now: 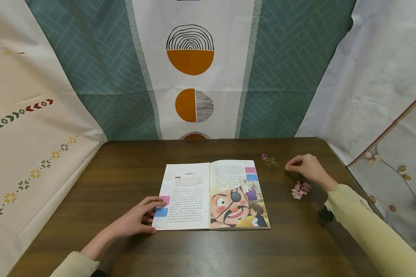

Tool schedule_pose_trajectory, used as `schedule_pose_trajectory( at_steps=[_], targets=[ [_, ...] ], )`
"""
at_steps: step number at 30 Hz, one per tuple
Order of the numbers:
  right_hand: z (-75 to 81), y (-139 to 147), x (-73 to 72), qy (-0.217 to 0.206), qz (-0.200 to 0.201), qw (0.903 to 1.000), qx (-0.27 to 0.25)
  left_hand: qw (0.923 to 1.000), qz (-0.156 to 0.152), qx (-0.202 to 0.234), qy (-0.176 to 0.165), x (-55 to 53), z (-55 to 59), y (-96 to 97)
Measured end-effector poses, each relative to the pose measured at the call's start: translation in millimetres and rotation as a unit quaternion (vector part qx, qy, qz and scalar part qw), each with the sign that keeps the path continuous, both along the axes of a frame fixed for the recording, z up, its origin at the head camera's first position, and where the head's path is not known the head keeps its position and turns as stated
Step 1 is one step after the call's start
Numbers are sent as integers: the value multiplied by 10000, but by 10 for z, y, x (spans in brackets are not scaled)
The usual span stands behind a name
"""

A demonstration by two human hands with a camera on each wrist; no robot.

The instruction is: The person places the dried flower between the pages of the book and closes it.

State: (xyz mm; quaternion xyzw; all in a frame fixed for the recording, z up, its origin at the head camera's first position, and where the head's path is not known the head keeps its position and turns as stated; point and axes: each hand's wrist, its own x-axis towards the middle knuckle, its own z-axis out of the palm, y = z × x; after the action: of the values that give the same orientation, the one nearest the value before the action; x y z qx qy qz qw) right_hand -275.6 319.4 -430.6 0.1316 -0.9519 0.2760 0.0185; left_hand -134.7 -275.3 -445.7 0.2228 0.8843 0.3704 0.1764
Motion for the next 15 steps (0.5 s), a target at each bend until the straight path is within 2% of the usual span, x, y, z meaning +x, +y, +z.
schedule_pose_trajectory(
  at_steps=[8,15],
  targets=[
    [114,-116,61,245,146,9995,-147,10000,-14,17,6,2,1,-1],
    [175,-291,58,417,269,9985,-247,10000,-21,21,-44,5,9,5]
  ],
)
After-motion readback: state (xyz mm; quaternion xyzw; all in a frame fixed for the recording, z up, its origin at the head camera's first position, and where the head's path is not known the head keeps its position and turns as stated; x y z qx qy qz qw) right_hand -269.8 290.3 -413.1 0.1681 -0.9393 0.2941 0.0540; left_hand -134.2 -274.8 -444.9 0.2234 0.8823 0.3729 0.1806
